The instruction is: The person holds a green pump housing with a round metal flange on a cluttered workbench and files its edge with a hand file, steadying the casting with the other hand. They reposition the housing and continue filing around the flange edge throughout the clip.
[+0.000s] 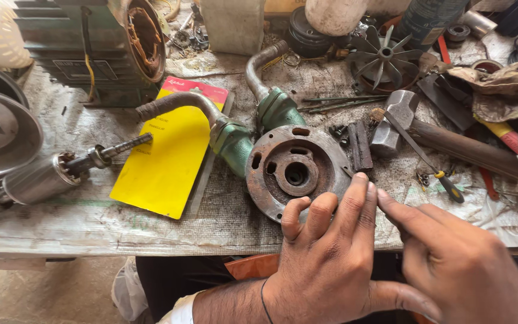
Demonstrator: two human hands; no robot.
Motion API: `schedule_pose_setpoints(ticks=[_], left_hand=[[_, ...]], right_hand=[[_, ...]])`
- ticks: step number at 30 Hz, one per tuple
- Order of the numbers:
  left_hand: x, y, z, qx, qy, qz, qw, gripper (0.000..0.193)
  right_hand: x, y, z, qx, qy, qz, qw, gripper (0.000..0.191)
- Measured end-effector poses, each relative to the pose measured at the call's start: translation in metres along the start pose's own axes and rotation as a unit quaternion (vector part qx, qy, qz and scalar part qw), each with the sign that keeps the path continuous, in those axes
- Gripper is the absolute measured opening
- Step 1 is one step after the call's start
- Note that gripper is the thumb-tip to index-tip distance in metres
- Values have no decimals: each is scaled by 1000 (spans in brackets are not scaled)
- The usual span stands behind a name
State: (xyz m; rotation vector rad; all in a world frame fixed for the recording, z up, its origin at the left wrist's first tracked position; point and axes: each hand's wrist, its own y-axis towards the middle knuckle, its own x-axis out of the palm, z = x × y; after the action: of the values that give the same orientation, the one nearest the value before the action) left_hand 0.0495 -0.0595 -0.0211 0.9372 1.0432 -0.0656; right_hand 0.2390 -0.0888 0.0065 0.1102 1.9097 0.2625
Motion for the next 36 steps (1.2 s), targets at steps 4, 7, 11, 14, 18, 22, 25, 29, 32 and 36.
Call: schedule_pose_setpoints(ticks=[4,7,11,14,18,22,25,29,32,36], left_hand=[[2,-1,1,2,14,-1,1000,127],[3,-2,1,6,31,-1,999,124],[3,-3,1,-3,2,-3,1000,125],[3,-2,1,-3,12,-2,1000,124],[4,0,1,14,88,-14,996,124],[4,0,1,3,50,-13,999,128],[4,1,1,3,61,-24,998,130],[4,4,0,-28,47,17,998,134],[4,6,-6,-34,65,40,996,126],[2,8,-19,-46,90,38,994,117]], right_hand=[[1,-1,1,27,-36,-5,999,57],[1,-1,1,33,-34,-10,999,56],[-1,0,0,16,-35,-6,999,54],[-2,1,0,21,-40,-8,999,53],[-2,2,3,23,-27,10,999,56],[-3,10,-1,18,-37,-33,999,64],[-4,18,-9,-25,36,21,999,51],[6,31,-12,22,49,16,998,51],[12,35,-1,-33,67,38,996,50],[16,43,14,-75,89,27,993,46]])
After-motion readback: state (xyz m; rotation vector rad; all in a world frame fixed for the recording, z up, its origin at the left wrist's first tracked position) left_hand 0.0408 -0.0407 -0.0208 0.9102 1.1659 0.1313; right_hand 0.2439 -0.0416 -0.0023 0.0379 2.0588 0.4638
